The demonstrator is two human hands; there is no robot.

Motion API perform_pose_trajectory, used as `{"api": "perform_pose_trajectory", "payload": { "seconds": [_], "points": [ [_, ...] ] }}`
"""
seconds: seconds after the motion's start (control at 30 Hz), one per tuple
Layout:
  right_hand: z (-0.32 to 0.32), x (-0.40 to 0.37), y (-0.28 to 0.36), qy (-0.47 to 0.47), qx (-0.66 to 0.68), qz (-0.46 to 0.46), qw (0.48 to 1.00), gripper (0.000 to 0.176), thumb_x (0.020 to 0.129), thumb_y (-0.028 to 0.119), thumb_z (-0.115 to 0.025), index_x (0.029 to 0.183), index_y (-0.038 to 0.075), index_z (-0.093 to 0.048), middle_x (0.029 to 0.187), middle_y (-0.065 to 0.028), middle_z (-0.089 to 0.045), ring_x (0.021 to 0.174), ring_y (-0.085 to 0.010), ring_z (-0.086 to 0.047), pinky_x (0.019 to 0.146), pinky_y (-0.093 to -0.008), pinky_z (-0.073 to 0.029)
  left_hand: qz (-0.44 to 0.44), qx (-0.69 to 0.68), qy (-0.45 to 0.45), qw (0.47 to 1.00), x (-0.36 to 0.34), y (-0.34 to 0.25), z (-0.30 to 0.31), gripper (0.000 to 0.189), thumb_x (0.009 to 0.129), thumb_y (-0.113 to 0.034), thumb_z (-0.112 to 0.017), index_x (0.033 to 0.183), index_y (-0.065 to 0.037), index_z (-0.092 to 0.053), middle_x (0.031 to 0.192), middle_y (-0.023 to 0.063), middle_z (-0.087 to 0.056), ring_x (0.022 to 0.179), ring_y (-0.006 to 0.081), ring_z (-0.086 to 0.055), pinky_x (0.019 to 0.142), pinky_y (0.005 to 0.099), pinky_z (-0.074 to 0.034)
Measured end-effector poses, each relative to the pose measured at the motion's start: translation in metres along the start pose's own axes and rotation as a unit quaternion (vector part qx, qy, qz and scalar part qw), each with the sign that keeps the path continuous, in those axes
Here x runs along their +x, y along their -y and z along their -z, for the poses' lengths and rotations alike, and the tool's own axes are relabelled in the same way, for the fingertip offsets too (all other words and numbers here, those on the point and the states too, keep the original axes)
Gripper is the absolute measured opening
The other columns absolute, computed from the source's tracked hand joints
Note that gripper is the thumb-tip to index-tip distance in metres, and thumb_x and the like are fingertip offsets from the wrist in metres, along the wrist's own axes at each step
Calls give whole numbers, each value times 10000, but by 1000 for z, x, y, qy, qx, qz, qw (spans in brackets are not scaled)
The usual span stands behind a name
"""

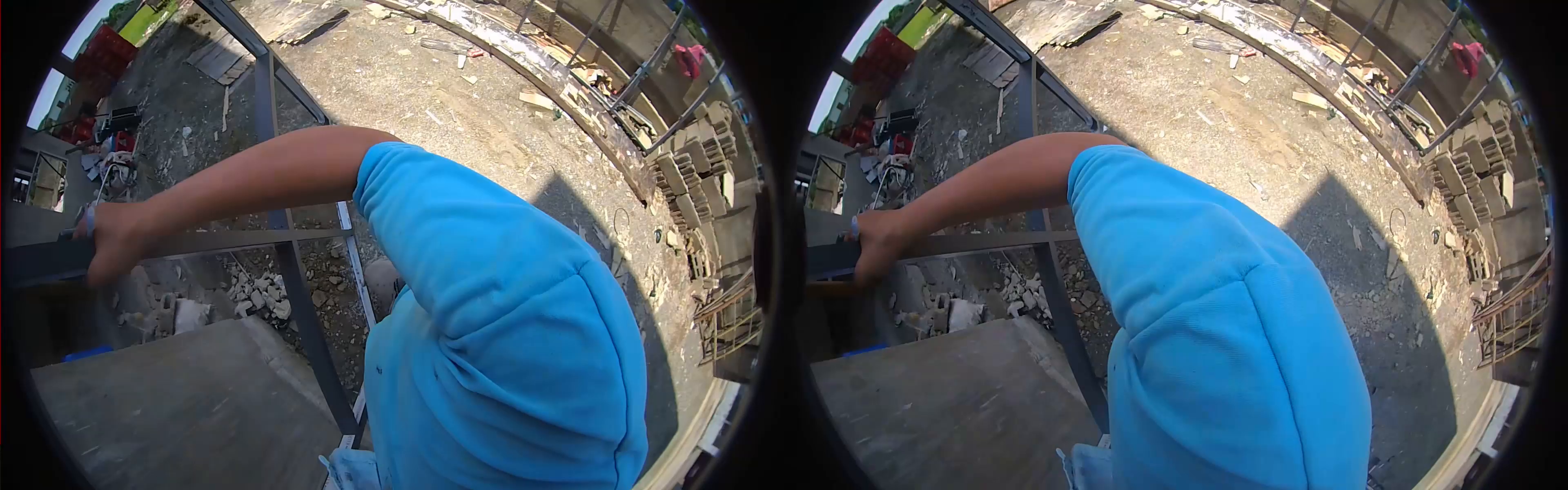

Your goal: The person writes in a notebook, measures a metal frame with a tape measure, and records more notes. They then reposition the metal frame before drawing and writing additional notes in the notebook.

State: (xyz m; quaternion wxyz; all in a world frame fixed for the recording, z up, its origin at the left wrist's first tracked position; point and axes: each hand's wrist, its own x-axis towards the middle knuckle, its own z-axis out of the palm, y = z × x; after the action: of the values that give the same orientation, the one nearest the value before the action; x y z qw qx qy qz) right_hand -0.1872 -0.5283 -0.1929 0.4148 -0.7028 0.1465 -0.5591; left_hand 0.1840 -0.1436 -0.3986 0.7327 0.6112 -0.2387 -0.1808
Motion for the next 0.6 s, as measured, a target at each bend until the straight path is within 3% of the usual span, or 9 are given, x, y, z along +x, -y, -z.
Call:
{"api": "perform_pose_trajectory", "payload": {
  "seconds": [0.1,0.27,0.37,0.5,0.6],
  "points": [
    [84,-38,77,-43,-79,-64,994,296,659,213,-710,869,10,-656,720,-80,-666,661,-162,-655,601,-290,-505,-8,-40,108,993,22,-1,-98,363,819,-271,-671,1035,7,-582,934,126,-584,885,238,-580,827,376,-462],
    [227,-106,177,-185,-194,-35,963,348,659,258,-779,890,19,-676,732,-81,-677,678,-149,-656,624,-271,-511,-23,-100,269,958,9,-8,-286,404,802,-269,-697,1070,10,-580,936,131,-588,872,238,-579,811,375,-463],
    [329,-159,232,-220,-261,-3,940,346,685,260,-762,914,17,-674,738,-82,-679,699,-147,-659,641,-274,-513,-30,-130,349,927,-34,-10,-409,431,793,-268,-713,1091,12,-579,937,134,-590,864,238,-579,802,374,-463],
    [463,-238,300,-333,-402,13,853,297,711,254,-741,875,18,-667,711,-70,-660,680,-137,-644,639,-271,-506,-44,-156,424,891,-112,-21,-563,468,780,-266,-734,1119,15,-577,939,138,-592,854,238,-578,789,373,-464],
    [542,-292,360,-399,-403,-20,824,222,720,202,-705,835,20,-650,682,-57,-641,648,-130,-632,628,-269,-505,-74,-164,458,871,-163,-41,-659,497,770,-265,-750,1140,17,-576,940,141,-594,846,238,-578,780,372,-464]
  ]
}}
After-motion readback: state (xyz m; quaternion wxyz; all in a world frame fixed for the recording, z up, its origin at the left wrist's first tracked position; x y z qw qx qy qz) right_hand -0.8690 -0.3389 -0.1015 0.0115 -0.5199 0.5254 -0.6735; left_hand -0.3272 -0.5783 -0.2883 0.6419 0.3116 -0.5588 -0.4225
